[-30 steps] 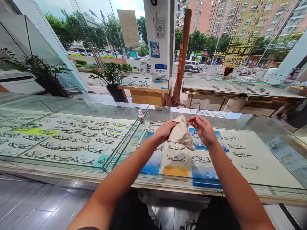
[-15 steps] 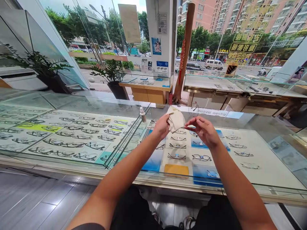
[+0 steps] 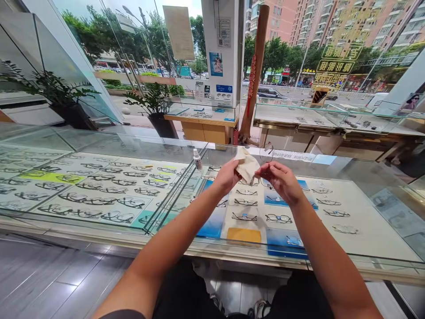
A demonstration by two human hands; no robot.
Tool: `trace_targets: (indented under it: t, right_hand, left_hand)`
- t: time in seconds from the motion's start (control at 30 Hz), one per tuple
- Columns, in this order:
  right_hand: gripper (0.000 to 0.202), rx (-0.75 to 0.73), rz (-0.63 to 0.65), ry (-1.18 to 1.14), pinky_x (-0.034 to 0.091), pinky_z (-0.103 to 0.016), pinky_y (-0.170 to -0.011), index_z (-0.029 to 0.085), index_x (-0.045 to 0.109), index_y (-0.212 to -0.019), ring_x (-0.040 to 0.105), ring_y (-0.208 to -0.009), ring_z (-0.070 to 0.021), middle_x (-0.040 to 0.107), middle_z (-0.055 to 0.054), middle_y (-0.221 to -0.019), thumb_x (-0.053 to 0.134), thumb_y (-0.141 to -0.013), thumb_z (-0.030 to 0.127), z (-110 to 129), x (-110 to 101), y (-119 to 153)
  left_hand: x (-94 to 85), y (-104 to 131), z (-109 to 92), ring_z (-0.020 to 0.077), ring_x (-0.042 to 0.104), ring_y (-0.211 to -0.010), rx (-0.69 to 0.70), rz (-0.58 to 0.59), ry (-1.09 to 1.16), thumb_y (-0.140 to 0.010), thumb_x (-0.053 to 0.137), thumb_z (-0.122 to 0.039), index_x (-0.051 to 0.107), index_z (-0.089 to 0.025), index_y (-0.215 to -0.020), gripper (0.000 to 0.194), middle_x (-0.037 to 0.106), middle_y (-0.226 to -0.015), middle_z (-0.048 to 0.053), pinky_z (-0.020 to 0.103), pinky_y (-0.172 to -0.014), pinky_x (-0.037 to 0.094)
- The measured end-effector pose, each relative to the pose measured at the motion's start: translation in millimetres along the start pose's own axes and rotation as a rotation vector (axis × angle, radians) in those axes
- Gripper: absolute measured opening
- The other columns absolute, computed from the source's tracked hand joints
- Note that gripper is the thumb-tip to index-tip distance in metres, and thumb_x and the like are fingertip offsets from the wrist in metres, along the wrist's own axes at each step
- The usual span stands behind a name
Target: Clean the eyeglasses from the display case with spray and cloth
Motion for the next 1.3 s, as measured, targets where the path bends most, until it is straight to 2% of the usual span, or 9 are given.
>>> trace_targets:
  t: [0.13,0.2,0.27,0.33,0.4,0.5,0.67,1.0,1.3]
  right_hand:
    - [0.024,-0.066,-0.08,-0.022,0.056,-0.042,-0.108,0.024,0.081,-0.097,0.076,-0.103,-0.0225,0.082,-0.006,-0.102,0.081,-0.091,0.048,12,-8,1]
    - [0.025,-0.092,-0.113,-0.036,0.056,-0.044,-0.109,0.025,0.08,-0.098,0.076,-0.105,-0.0237,0.082,-0.006,-0.103,0.08,-0.091,0.05,17,-12,2]
    - [0.026,-0.106,-0.136,-0.04,0.056,-0.046,-0.109,0.026,0.078,-0.099,0.076,-0.108,-0.0251,0.081,-0.006,-0.103,0.079,-0.091,0.051,19,-13,3]
    - [0.026,-0.112,-0.149,-0.034,0.056,-0.047,-0.11,0.027,0.077,-0.098,0.075,-0.111,-0.0259,0.08,-0.006,-0.103,0.078,-0.092,0.052,20,-12,3]
    - [0.026,-0.108,-0.148,-0.023,0.055,-0.046,-0.111,0.026,0.077,-0.098,0.074,-0.113,-0.026,0.079,-0.006,-0.103,0.078,-0.092,0.051,18,-9,4]
    - [0.025,-0.096,-0.119,-0.015,0.056,-0.045,-0.11,0.026,0.078,-0.098,0.074,-0.113,-0.0255,0.078,-0.006,-0.104,0.077,-0.092,0.051,15,-4,4]
    - [0.022,-0.1,-0.077,-0.021,0.057,-0.043,-0.108,0.027,0.078,-0.098,0.073,-0.114,-0.0248,0.078,-0.005,-0.102,0.076,-0.095,0.049,14,1,4]
    - [0.025,-0.058,-0.092,-0.014,0.057,-0.042,-0.107,0.028,0.078,-0.096,0.075,-0.11,-0.0246,0.08,-0.004,-0.1,0.079,-0.09,0.052,15,4,5]
    - [0.023,-0.037,-0.08,-0.051,0.057,-0.04,-0.104,0.025,0.079,-0.094,0.073,-0.103,-0.0208,0.078,-0.005,-0.099,0.076,-0.094,0.049,16,8,6]
  left_hand:
    - [-6.2,0,3,0.0236,0.07,-0.098,-0.013,-0.009,-0.327,-0.096,0.061,-0.042,0.073,-0.015,-0.109,0.032,0.076,-0.11,0.012,0.036,-0.086,0.053]
    - [-11.9,1,2,0.0266,0.068,-0.112,0.032,-0.143,-0.486,-0.097,0.057,-0.041,0.07,-0.017,-0.119,0.035,0.072,-0.125,0.014,0.04,-0.095,0.051]
    - [-12.5,7,-3,0.0293,0.061,-0.13,0.185,-0.253,-0.587,-0.097,0.056,-0.04,0.063,-0.019,-0.134,0.043,0.063,-0.144,0.015,0.044,-0.105,0.048]
    - [-2.2,17,-7,0.031,0.055,-0.14,0.428,-0.16,-0.709,-0.094,0.064,-0.045,0.054,-0.021,-0.145,0.057,0.056,-0.154,0.016,0.046,-0.113,0.045]
    - [14.9,32,-6,0.0322,0.054,-0.142,0.649,0.07,-0.878,-0.088,0.075,-0.05,0.052,-0.022,-0.147,0.069,0.057,-0.153,0.016,0.048,-0.118,0.042]
    - [31.4,46,1,0.0317,0.06,-0.133,0.774,0.223,-1.058,-0.088,0.081,-0.05,0.056,-0.022,-0.144,0.067,0.065,-0.144,0.015,0.048,-0.116,0.044]
    - [29.4,45,3,0.0259,0.069,-0.12,0.831,0.11,-1.054,-0.108,0.055,-0.037,0.066,-0.021,-0.131,0.03,0.075,-0.128,0.011,0.042,-0.106,0.052]
    - [28.2,46,-12,0.0196,0.073,-0.093,0.789,0.003,-0.914,-0.109,0.054,-0.046,0.077,-0.021,-0.107,0.034,0.081,-0.102,0.006,0.033,-0.086,0.054]
    - [20.8,40,-50,0.0149,0.055,-0.071,0.638,-0.017,-0.705,-0.099,0.065,-0.059,0.063,-0.02,-0.083,0.043,0.063,-0.077,0.0,0.027,-0.069,0.045]
Point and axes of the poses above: each hand's wrist, its own y-axis away from the middle knuckle, its own x-axis out of the palm, z = x × y, the point moved 3 cm from there along -y, towards the middle knuckle
